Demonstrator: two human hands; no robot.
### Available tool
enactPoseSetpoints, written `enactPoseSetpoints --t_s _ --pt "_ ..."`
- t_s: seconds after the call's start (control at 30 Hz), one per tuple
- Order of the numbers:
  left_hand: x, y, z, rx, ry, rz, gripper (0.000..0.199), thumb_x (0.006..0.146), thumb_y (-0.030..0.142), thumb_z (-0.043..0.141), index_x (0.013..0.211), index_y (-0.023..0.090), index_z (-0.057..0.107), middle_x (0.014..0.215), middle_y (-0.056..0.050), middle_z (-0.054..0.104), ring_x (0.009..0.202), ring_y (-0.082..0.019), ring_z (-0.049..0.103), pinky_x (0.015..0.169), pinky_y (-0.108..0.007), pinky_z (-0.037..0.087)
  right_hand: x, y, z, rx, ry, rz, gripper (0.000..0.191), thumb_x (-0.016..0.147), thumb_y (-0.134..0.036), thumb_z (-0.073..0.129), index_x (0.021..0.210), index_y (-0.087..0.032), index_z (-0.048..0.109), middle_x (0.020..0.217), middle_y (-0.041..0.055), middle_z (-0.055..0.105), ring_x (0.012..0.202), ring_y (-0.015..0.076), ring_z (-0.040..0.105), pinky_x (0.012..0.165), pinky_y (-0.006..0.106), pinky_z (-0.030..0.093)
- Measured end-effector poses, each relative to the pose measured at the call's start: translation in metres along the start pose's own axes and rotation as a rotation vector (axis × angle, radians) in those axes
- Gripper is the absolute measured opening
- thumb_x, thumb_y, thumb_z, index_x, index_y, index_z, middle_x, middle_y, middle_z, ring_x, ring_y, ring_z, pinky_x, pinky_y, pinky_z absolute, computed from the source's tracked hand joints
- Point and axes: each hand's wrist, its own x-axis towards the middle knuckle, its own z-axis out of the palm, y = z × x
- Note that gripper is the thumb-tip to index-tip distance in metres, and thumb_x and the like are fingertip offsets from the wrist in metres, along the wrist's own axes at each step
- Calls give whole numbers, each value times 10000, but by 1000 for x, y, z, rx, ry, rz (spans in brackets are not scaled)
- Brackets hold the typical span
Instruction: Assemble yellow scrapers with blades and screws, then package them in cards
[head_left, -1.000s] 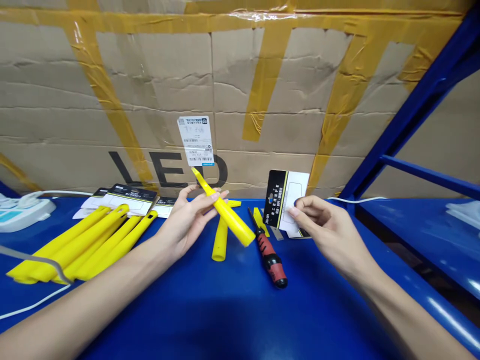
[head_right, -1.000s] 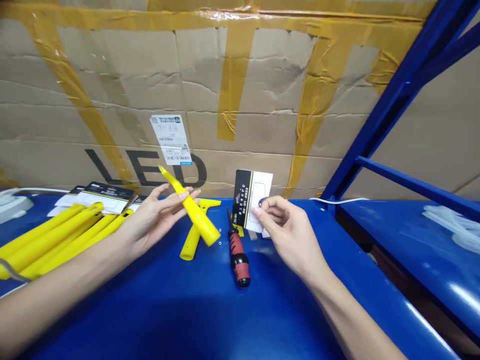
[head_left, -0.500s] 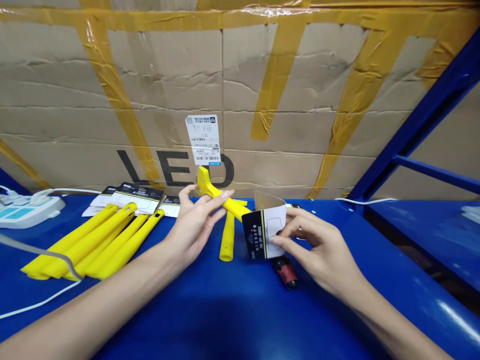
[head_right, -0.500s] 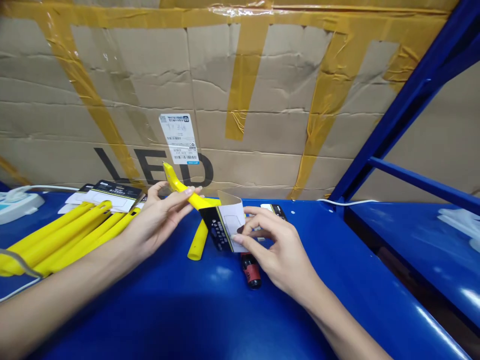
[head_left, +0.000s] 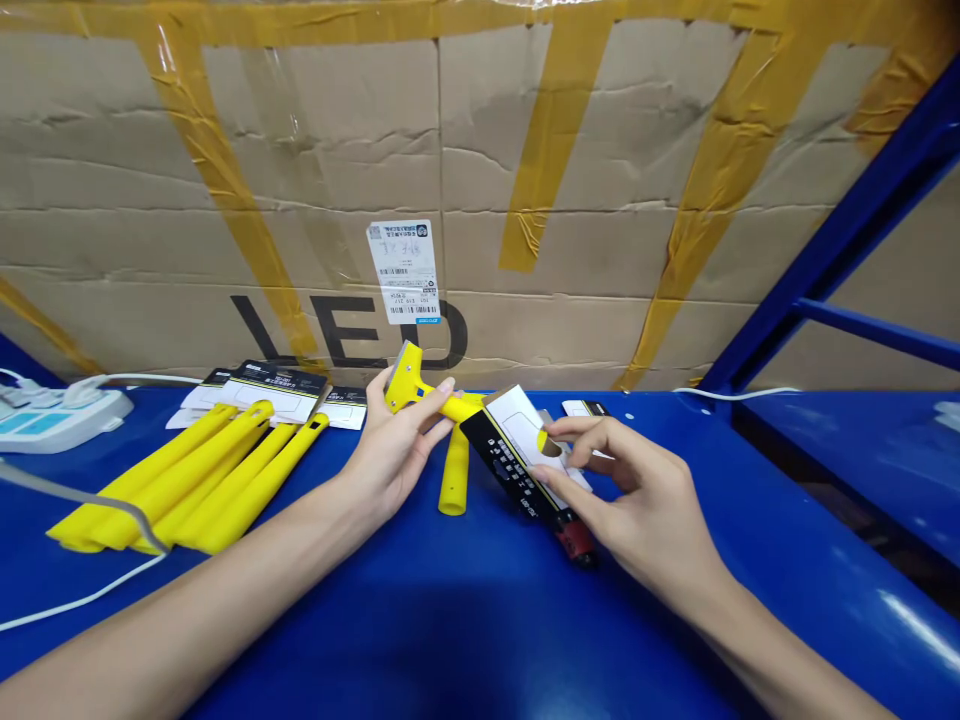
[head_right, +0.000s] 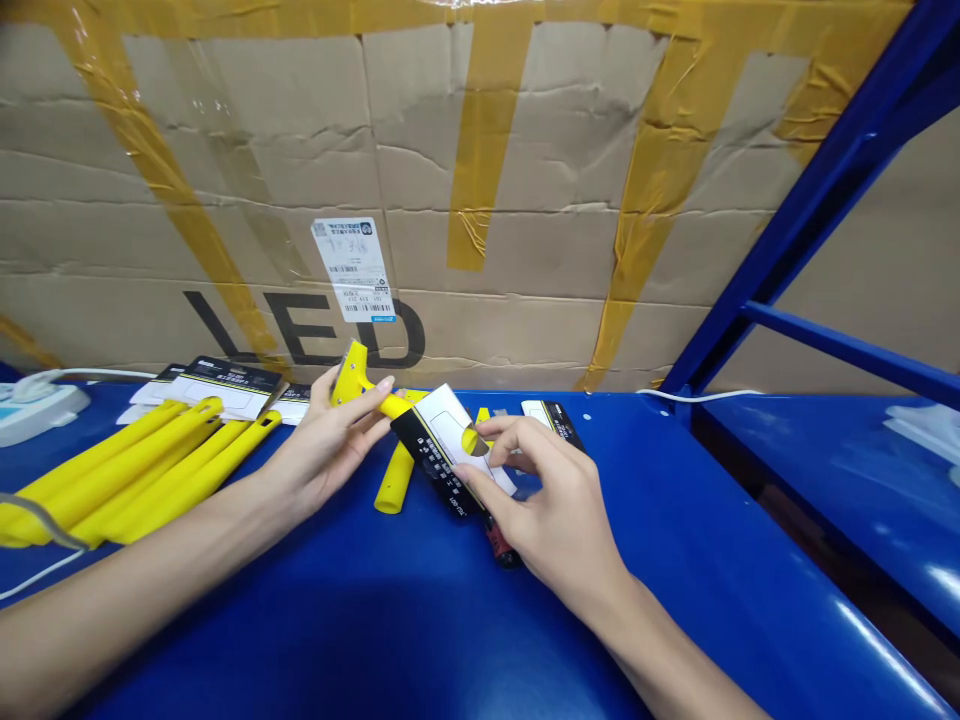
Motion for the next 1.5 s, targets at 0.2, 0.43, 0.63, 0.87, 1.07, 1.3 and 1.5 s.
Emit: enactPoseSetpoints --t_s 0.2,0.43,0.63,0.87,1.07,1.3,1.5 --pt "-4 -5 2 -51 -16 -25 519 827 33 757 1202 245 468 1131 -65 693 1074 -214 733 984 -374 596 1 -3 9 198 93 196 495 721 -361 876 1079 -284 543 1107 48 706 901 204 744 696 295 661" --pt "-20 -8 9 -64 -139 -63 402 919 133 684 1270 263 535 1214 -83 677 1140 -215 701 1072 -426 532 6 -5 8 325 63 344 493 735 -406 864 1061 -271 519 1128 70 758 998 248 754 852 353 653" --pt "-31 -2 16 -16 -181 -33 535 899 107 685 1367 310 526 1239 -72 679 1214 -215 657 1119 -402 489 11 -4 4 369 38 443 482 776 -447 823 1130 -262 553 1145 81 759 967 266 760 771 377 667" --pt "-37 4 16 61 -292 21 610 871 137 719 1407 334 503 1308 -54 665 1294 -225 597 1133 -399 469 15 -6 -6 395 -91 445 525 864 -425 740 1334 -265 571 1292 69 702 1154 250 689 902 359 619" --pt "-33 16 16 110 -376 64 537 883 172 713 1373 310 545 1274 -63 689 1240 -233 631 1129 -404 459 19 -11 -21 382 -319 398 575 807 -334 794 1341 -264 589 1253 66 730 1159 284 696 971 431 594" --pt "-33 26 18 279 -420 64 508 896 236 702 1377 308 558 1186 -71 719 1135 -259 676 1040 -431 515 28 -14 -11 270 -185 444 561 618 -321 933 1066 -227 607 961 54 797 865 275 776 763 378 652" --pt "-33 34 17 402 -444 -50 553 879 257 721 1411 319 584 990 -37 764 887 -240 727 864 -360 570 47 -26 9 341 -144 422 622 581 -351 954 1031 -245 538 916 56 806 781 274 787 686 358 662"
